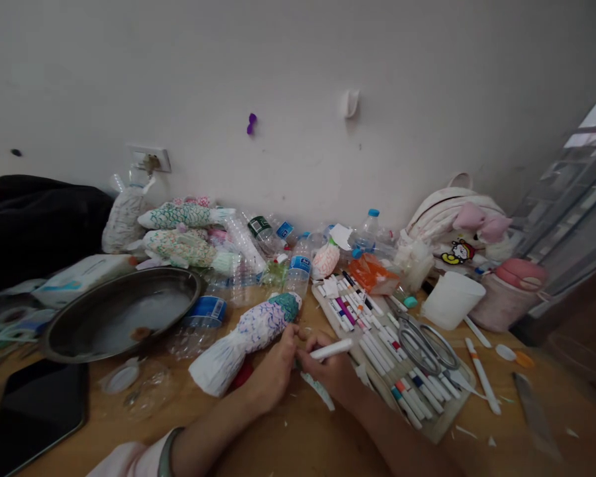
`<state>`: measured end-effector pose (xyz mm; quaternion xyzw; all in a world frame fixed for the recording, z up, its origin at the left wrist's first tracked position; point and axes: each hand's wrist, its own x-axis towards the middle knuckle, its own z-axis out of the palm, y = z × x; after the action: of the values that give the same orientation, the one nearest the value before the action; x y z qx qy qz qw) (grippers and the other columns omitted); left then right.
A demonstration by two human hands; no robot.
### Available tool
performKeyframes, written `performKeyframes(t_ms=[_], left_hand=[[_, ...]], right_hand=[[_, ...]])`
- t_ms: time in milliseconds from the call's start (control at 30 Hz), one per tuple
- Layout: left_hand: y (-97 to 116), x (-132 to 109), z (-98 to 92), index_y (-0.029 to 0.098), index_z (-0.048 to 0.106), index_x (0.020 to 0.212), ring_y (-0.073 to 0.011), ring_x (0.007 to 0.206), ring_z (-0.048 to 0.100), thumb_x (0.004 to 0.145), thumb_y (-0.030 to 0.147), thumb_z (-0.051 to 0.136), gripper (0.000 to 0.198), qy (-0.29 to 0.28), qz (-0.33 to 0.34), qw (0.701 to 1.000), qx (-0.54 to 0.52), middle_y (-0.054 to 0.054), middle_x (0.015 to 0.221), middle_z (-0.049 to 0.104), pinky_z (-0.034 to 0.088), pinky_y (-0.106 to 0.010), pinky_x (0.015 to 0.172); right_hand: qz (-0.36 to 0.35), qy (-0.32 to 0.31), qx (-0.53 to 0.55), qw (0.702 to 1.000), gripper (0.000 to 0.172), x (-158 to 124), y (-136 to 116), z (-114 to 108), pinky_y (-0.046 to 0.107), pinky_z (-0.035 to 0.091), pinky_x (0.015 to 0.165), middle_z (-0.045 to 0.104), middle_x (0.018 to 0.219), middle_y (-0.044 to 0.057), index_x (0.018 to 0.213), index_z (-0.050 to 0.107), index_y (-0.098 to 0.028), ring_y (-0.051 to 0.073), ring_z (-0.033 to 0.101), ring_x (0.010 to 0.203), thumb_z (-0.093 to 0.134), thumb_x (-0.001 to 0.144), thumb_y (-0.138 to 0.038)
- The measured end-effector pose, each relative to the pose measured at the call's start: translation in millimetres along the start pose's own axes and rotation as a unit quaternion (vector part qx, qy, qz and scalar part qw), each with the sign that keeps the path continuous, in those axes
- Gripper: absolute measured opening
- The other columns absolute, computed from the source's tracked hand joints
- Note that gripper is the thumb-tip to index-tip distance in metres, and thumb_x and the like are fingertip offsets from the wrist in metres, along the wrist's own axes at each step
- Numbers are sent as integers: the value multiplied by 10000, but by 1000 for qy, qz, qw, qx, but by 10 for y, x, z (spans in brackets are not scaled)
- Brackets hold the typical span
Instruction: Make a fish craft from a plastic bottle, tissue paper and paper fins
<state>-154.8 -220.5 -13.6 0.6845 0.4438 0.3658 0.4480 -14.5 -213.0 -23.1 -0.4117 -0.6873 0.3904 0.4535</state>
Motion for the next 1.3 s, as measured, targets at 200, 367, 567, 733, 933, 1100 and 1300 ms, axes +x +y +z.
performKeyframes(t_ms=[200, 367, 567, 733, 933, 1100, 1300], left_hand=[[-2, 78, 10, 164, 472, 851, -136, 766, 475, 824, 485, 392, 332, -29, -17, 998, -45, 4, 795, 519, 379, -257, 722], [-10, 136, 18, 164, 432, 718, -90, 623, 394, 757, 453, 496, 299, -27, -47, 982, -181, 42, 659, 418, 323, -213, 578], [105, 96, 19, 184, 381, 677, -55, 475, 254, 735, 506, 493, 346, -59, -130, 969, -200, 84, 545, 305, 159, -212, 451], [189, 31, -35, 186, 413, 725, -66, 452, 278, 797, 532, 354, 358, -94, -134, 966, -202, 58, 565, 399, 152, -233, 433], [26, 87, -43, 153, 541, 723, -88, 567, 372, 708, 548, 526, 396, -136, -53, 978, -149, 36, 612, 473, 255, -221, 518], [-85, 98, 17, 151, 522, 600, -64, 430, 316, 706, 533, 541, 397, -137, -104, 974, -149, 59, 463, 399, 204, -219, 432], [-133, 63, 50, 174, 459, 519, -60, 340, 306, 682, 539, 543, 408, -129, -121, 969, -173, 56, 394, 400, 204, -218, 371]], right_hand=[[-15, -52, -23, 998, 74, 12, -5, -31, 201, 363, 578, 498, 665, -45, 724, 506, -190, 99, 451, 617, 540, 671, -152], [49, -35, 85, 995, 166, 54, -1, -74, 171, 295, 429, 420, 545, -79, 831, 513, -198, 77, 371, 469, 557, 678, -246], [92, 196, 91, 972, 459, 129, -42, -220, 200, 240, 349, 335, 411, -55, 547, 423, -199, 83, 306, 359, 272, 823, -533], [56, 159, 28, 985, 478, 121, -32, -190, 213, 289, 381, 369, 417, -43, 518, 434, -196, 96, 360, 381, 320, 814, -553], [39, 137, -47, 989, 454, 108, 44, -162, 233, 291, 433, 369, 416, -32, 466, 399, -195, 101, 370, 414, 331, 828, -459], [36, 154, -69, 985, 414, 70, 117, -135, 242, 226, 424, 306, 422, -45, 469, 299, -206, 92, 309, 428, 356, 817, -424], [51, 157, -64, 984, 392, 39, 120, -78, 246, 228, 424, 281, 419, -47, 469, 262, -219, 94, 297, 419, 308, 805, -415]])
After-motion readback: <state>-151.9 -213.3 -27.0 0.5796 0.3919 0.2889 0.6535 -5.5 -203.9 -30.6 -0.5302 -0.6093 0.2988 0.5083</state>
